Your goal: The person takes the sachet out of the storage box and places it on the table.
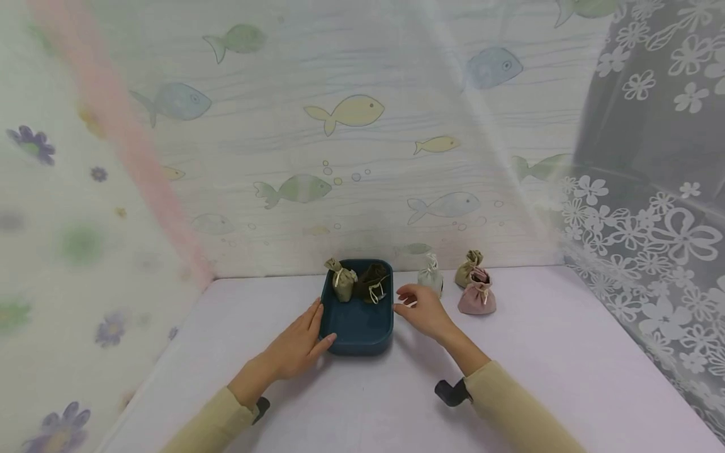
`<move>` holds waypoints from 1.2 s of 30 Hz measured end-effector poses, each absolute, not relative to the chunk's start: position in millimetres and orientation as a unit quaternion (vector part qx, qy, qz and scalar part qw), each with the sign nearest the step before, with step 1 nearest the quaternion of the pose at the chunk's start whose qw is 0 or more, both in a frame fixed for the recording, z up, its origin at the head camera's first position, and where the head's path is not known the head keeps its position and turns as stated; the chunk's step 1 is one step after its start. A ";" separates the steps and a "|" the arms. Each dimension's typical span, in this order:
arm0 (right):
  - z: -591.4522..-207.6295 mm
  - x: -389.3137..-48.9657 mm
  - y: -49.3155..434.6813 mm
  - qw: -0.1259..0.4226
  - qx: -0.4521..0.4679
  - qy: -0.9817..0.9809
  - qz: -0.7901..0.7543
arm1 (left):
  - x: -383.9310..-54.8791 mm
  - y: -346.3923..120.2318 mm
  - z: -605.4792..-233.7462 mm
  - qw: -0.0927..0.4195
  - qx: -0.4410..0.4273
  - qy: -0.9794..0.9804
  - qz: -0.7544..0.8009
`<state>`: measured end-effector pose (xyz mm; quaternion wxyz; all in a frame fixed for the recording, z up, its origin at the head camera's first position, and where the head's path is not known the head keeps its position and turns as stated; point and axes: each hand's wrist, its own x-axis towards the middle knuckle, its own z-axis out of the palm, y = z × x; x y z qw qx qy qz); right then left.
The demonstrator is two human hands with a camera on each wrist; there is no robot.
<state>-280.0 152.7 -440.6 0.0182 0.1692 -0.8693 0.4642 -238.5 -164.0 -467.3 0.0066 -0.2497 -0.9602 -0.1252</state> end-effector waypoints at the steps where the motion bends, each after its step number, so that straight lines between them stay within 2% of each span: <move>1: -441.5 -281.2 148.6 0.023 0.171 -0.868 0.465 | -238.3 -164.4 -468.5 0.007 -0.250 -0.960 -0.129; 16: -437.4 -314.1 122.0 0.039 0.152 -0.885 0.438 | -235.2 -162.2 -462.3 -0.011 -0.239 -0.965 -0.106; 23: -428.2 -327.3 110.5 -0.007 0.117 -0.888 0.445 | -234.1 -161.4 -459.8 -0.003 -0.243 -0.963 -0.113; 29: -428.3 -336.2 98.2 -0.033 0.136 -0.877 0.460 | -234.7 -161.7 -460.9 -0.008 -0.239 -0.965 -0.111; 36: -440.3 -350.7 97.5 0.027 0.139 -0.896 0.421 | -239.8 -164.1 -470.2 0.005 -0.244 -0.963 -0.111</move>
